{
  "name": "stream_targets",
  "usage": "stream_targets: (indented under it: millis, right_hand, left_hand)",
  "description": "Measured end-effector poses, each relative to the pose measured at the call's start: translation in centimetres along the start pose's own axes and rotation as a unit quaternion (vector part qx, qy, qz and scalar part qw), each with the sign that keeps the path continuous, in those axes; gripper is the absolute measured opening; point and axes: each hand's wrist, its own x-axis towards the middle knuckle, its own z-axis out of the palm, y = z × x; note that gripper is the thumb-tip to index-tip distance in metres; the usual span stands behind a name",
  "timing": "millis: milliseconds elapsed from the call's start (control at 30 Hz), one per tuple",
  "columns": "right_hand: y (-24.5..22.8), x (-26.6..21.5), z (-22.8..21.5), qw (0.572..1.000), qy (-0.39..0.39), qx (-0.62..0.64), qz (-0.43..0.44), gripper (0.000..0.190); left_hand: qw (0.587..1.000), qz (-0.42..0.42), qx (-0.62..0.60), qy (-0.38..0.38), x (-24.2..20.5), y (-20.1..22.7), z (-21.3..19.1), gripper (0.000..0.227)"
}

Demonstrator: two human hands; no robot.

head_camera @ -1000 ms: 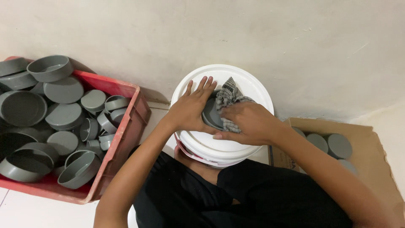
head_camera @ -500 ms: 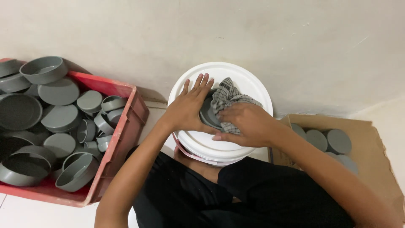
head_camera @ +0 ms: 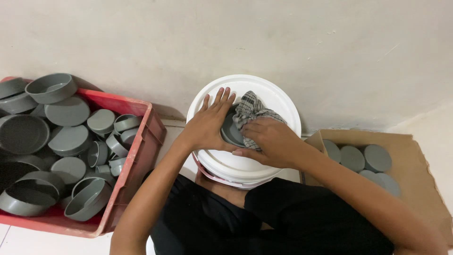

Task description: Cleaning grey plastic caps with a cloth and packing them into a cardboard box

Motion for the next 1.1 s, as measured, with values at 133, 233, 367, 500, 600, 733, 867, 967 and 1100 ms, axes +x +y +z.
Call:
stream_targets:
  millis: [133, 233, 367, 500, 600, 733, 867, 967, 1100]
  right_hand:
    - [0.1, 1.0, -0.1, 0.99, -0.005, 0.135, -0.035, 0.041]
    - [0.5, 1.2, 0.3, 0.993, 0.019, 0.097, -0.062, 0.04]
    - [0.2, 0.3, 0.7, 0.997, 0.005, -0.071, 0.012, 0.06]
    - [-0.7, 0.0, -0.4, 0.998, -0.019, 0.06, 0.005, 0.049]
    - [-0.7, 0.4, -0.7, 0.994, -0.037, 0.107, -0.005, 0.047]
    - [-0.5, 0.4, -0.6, 0.999, -0.038, -0.01, 0.015, 0.06]
    - [-0.2, 0.4, -0.5, 0.999, -0.041, 0.016, 0.01, 0.056]
    - [-0.6, 0.5, -0.8, 0.997, -0.04, 0.063, -0.008, 0.05]
    - [-0.3, 0.7, -0.8, 0.999, -0.035, 0.019, -0.002, 0.06]
  left_hand:
    - [1.0, 0.006, -0.01, -0.001, 0.2, -0.2, 0.1, 0.127]
    - [1.0, 0.007, -0.008, 0.001, 0.1, -0.3, 0.2, 0.125]
    - [1.0, 0.001, -0.009, 0.005, 0.0, -0.1, 0.2, 0.128]
    - [1.0, 0.001, -0.019, 0.002, -0.2, 0.1, 0.1, 0.126]
    - [1.0, 0.0, -0.028, 0.002, -0.3, 0.4, -0.3, 0.127]
    - [1.0, 0.006, -0.005, 0.009, -0.3, -0.1, 0.4, 0.125]
    - [1.0, 0.011, -0.015, 0.0, -0.2, 0.1, -0.3, 0.126]
    - [1.0, 0.009, -0.022, -0.008, -0.4, 0.5, -0.6, 0.127]
    - [1.0, 0.011, -0.021, -0.005, -0.2, 0.1, -0.2, 0.128]
